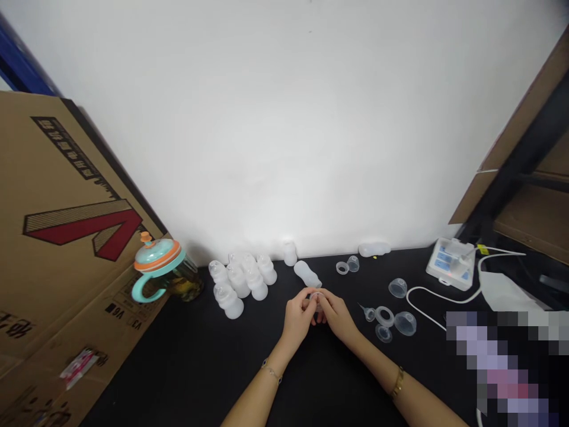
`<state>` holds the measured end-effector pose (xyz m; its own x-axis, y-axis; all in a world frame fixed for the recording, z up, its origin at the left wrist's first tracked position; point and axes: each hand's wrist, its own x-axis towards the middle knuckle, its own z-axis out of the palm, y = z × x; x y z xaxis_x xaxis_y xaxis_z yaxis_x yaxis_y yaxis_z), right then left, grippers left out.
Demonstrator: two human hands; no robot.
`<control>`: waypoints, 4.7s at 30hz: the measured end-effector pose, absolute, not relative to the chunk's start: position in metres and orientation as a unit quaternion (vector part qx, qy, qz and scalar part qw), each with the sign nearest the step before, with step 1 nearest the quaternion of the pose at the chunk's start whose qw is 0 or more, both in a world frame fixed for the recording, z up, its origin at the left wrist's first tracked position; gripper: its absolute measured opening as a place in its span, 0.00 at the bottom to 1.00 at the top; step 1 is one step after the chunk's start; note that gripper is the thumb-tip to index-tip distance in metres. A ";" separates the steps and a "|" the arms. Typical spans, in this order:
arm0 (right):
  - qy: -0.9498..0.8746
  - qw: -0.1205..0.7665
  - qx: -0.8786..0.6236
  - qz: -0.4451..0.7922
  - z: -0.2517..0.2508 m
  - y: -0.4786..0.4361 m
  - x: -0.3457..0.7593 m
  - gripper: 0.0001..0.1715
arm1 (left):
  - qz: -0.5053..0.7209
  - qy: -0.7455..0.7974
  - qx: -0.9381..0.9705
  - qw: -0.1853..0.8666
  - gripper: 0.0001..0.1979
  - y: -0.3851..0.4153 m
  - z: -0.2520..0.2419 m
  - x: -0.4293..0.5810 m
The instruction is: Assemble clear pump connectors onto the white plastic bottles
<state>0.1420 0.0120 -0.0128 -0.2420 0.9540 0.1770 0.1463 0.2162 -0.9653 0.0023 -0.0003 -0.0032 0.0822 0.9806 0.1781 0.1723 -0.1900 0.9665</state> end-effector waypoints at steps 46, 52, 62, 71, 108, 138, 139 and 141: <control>-0.656 0.437 -0.431 0.439 -0.010 0.012 0.143 0.22 | 0.478 0.476 0.610 0.415 0.17 -0.002 0.004 0.002; -0.660 0.434 -0.434 0.433 -0.009 0.011 0.144 0.21 | 0.478 0.474 0.607 0.423 0.17 -0.002 0.003 0.002; -0.664 0.434 -0.431 0.431 -0.010 0.011 0.144 0.22 | 0.478 0.474 0.612 0.415 0.17 -0.002 0.005 0.001; -0.653 0.439 -0.430 0.443 -0.008 0.011 0.143 0.24 | 0.510 0.468 0.594 0.410 0.18 -0.008 0.003 0.005; -0.658 0.459 -0.455 0.387 -0.005 0.007 0.143 0.26 | 0.474 0.526 0.613 0.351 0.17 -0.011 0.009 0.003; -0.660 0.464 -0.456 0.377 -0.002 0.007 0.142 0.27 | 0.496 0.507 0.588 0.390 0.17 -0.006 0.007 0.001; -0.659 0.464 -0.456 0.377 -0.002 0.007 0.142 0.27 | 0.496 0.507 0.589 0.387 0.17 -0.006 0.007 0.001; -0.660 0.464 -0.455 0.376 -0.002 0.007 0.142 0.26 | 0.495 0.506 0.592 0.385 0.17 -0.006 0.007 0.001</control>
<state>0.1422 0.0071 -0.0020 -0.1549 0.9504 0.2695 0.2522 0.3018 -0.9194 0.0006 -0.0063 0.0073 -0.0035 0.9805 0.1965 0.2174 -0.1911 0.9572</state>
